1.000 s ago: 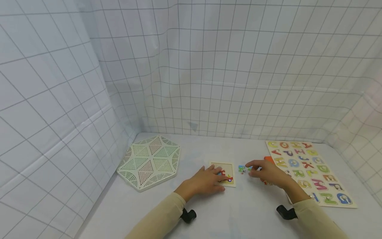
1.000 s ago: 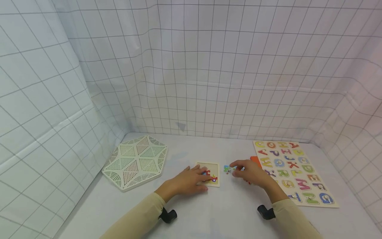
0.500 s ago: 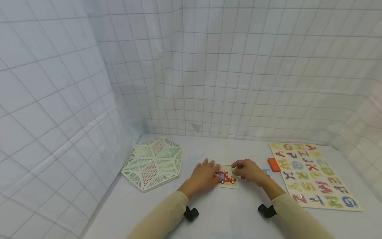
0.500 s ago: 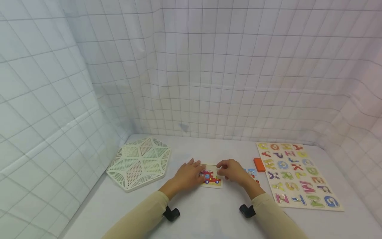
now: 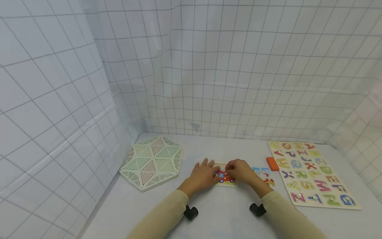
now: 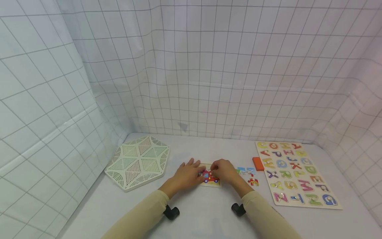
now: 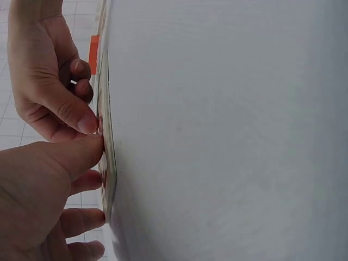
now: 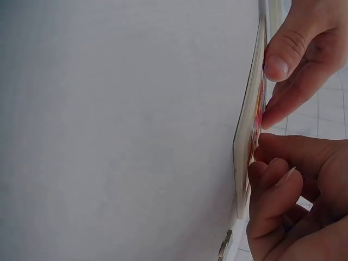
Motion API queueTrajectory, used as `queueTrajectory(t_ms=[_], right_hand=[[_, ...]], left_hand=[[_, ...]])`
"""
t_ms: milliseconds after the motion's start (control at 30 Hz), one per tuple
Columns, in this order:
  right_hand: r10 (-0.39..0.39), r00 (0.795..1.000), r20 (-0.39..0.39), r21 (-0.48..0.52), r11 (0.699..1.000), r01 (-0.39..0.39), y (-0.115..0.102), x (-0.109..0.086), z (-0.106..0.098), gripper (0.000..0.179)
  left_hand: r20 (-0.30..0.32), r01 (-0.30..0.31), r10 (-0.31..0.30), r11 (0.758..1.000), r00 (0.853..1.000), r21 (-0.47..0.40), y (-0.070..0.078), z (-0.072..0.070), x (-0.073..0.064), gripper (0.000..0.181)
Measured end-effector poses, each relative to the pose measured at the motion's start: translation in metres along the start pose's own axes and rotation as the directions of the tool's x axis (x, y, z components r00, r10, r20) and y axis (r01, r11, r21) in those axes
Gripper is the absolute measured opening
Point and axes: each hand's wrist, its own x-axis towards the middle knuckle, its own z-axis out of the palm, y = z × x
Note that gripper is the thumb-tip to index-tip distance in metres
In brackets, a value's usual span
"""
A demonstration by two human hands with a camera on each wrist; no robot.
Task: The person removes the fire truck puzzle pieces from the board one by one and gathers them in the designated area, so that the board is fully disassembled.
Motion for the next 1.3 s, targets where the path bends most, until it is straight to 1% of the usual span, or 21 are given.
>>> queueTrajectory(t_ms=[167, 300, 400, 533, 633, 867, 967, 1067, 1167, 1300], right_hand=[[0.016, 1.0, 0.002, 0.001, 1.0, -0.016, -0.0011, 0.0003, 0.0013, 0.005], [0.02, 1.0, 0.019, 0.0, 1.0, -0.02, -0.0028, 0.0011, 0.0028, 0.006], [0.033, 0.999, 0.01, -0.018, 0.999, -0.033, -0.0042, 0.0021, 0.0038, 0.004], [0.058, 0.998, -0.008, -0.043, 0.997, -0.058, -0.0048, 0.0028, 0.0042, 0.007], [0.058, 0.998, 0.004, -0.036, 0.998, -0.058, -0.0048, 0.0027, 0.0041, 0.005], [0.1, 0.994, 0.042, 0.055, 0.993, -0.102, -0.0047, 0.0023, 0.0029, 0.008], [0.104, 0.993, 0.05, 0.087, 0.99, -0.108, -0.0038, 0.0019, 0.0025, 0.009], [0.117, 0.991, 0.059, 0.154, 0.98, -0.125, -0.003, 0.0016, 0.0018, 0.01], [0.129, 0.989, 0.071, 0.23, 0.963, -0.142, -0.0017, 0.0021, 0.0009, 0.011], [0.119, 0.989, 0.082, 0.281, 0.95, -0.138, 0.0, 0.003, -0.0003, 0.011]], left_hand=[[0.016, 0.013, -0.013, 1.0, 1.0, -0.002, 0.0012, -0.0004, -0.0013, 0.047], [0.027, 0.016, -0.016, 1.0, 0.999, -0.008, 0.0009, -0.0002, -0.0014, 0.047], [0.028, 0.014, -0.014, 1.0, 1.0, -0.015, 0.0005, -0.0011, -0.0018, 0.047], [0.028, 0.016, -0.016, 1.0, 0.999, -0.012, 0.0008, -0.0009, -0.0013, 0.048], [0.033, 0.023, -0.023, 1.0, 0.999, -0.003, 0.0009, 0.0003, -0.001, 0.048], [0.05, 0.033, -0.032, 0.999, 0.998, -0.008, 0.0025, 0.0031, -0.0019, 0.051], [0.049, 0.035, -0.035, 0.999, 0.998, -0.007, 0.0027, 0.0048, -0.0017, 0.051], [0.046, 0.034, -0.033, 0.999, 0.998, -0.005, 0.0022, 0.0055, -0.0016, 0.051], [0.045, 0.031, -0.031, 0.999, 0.998, -0.007, 0.0015, 0.0053, -0.0016, 0.051], [0.052, 0.037, -0.036, 0.999, 0.998, -0.018, 0.0009, 0.005, -0.0018, 0.051]])
